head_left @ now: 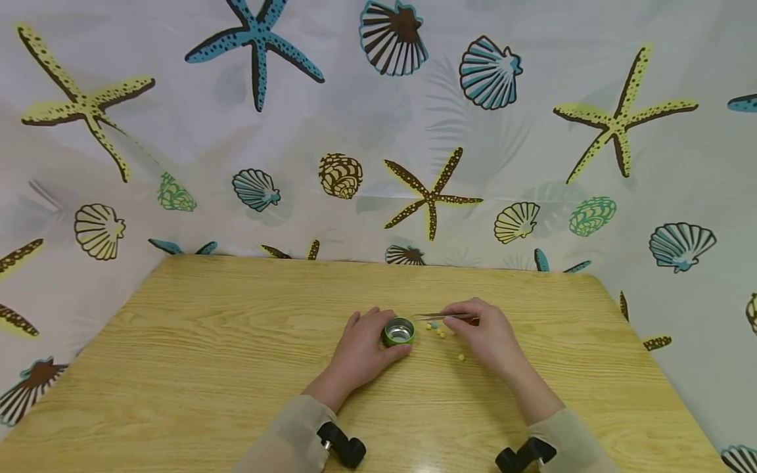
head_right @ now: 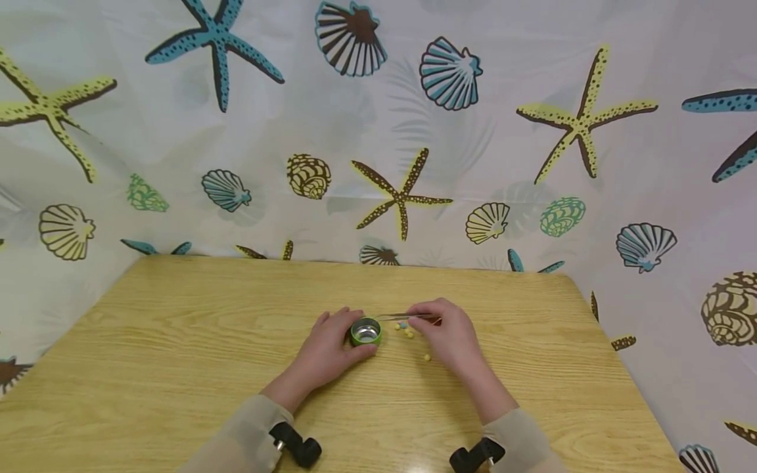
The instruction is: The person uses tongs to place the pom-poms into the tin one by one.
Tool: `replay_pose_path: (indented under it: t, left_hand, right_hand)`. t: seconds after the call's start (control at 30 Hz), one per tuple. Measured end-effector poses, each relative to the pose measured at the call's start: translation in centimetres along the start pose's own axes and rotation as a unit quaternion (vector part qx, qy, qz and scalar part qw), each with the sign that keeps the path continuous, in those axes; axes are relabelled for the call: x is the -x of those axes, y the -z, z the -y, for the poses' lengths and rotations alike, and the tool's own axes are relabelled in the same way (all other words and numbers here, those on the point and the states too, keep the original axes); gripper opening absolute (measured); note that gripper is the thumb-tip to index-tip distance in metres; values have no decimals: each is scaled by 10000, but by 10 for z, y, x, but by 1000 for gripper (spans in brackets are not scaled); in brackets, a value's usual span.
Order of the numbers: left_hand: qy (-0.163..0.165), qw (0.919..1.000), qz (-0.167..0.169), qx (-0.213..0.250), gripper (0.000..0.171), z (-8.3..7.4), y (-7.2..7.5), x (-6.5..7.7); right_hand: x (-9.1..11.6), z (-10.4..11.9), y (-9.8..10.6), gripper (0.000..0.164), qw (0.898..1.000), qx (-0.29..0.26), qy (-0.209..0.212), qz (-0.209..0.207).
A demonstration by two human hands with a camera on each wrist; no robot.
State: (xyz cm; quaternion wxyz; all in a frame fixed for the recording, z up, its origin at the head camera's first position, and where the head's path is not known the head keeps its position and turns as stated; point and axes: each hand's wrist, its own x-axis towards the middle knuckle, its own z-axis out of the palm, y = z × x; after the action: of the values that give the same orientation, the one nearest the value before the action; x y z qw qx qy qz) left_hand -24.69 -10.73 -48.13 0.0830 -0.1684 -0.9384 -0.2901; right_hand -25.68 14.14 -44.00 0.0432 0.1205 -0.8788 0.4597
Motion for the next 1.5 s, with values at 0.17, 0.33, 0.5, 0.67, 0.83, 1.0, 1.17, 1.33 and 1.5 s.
replay_pose_path:
  t: [0.17,0.33,0.5,0.67,0.83,1.0,1.17,1.33,1.5]
  left_hand:
    - [11,10000,-2,-27,67,-1,0,1]
    - [21,10000,-17,-7,68,0,0,2]
    - [21,10000,-21,-8,67,2,-2,1]
    - [16,10000,-16,28,68,2,-2,2]
    - [-29,10000,-36,21,68,2,-1,2]
    - [-8,10000,-24,27,67,3,-2,1]
    - [20,10000,-9,29,67,2,0,2]
    - [11,10000,-14,7,67,2,-1,1]
    - [-3,10000,-31,1,67,2,-3,0]
  right_hand:
    - [6,-7,11,15,9999,-107,-100,19]
    - [11,-18,23,16,9997,0,-238,11]
    - [17,-29,33,19,9994,45,-345,19]
    - [23,-37,45,19,9991,125,-398,98]
    - [27,-45,54,20,9987,118,-438,222]
    - [29,-53,61,16,9985,262,-351,318]
    - [31,-59,65,14,9975,244,-415,518]
    - [32,-63,67,16,9955,155,-549,760]
    - [32,-65,67,17,9947,102,-497,892]
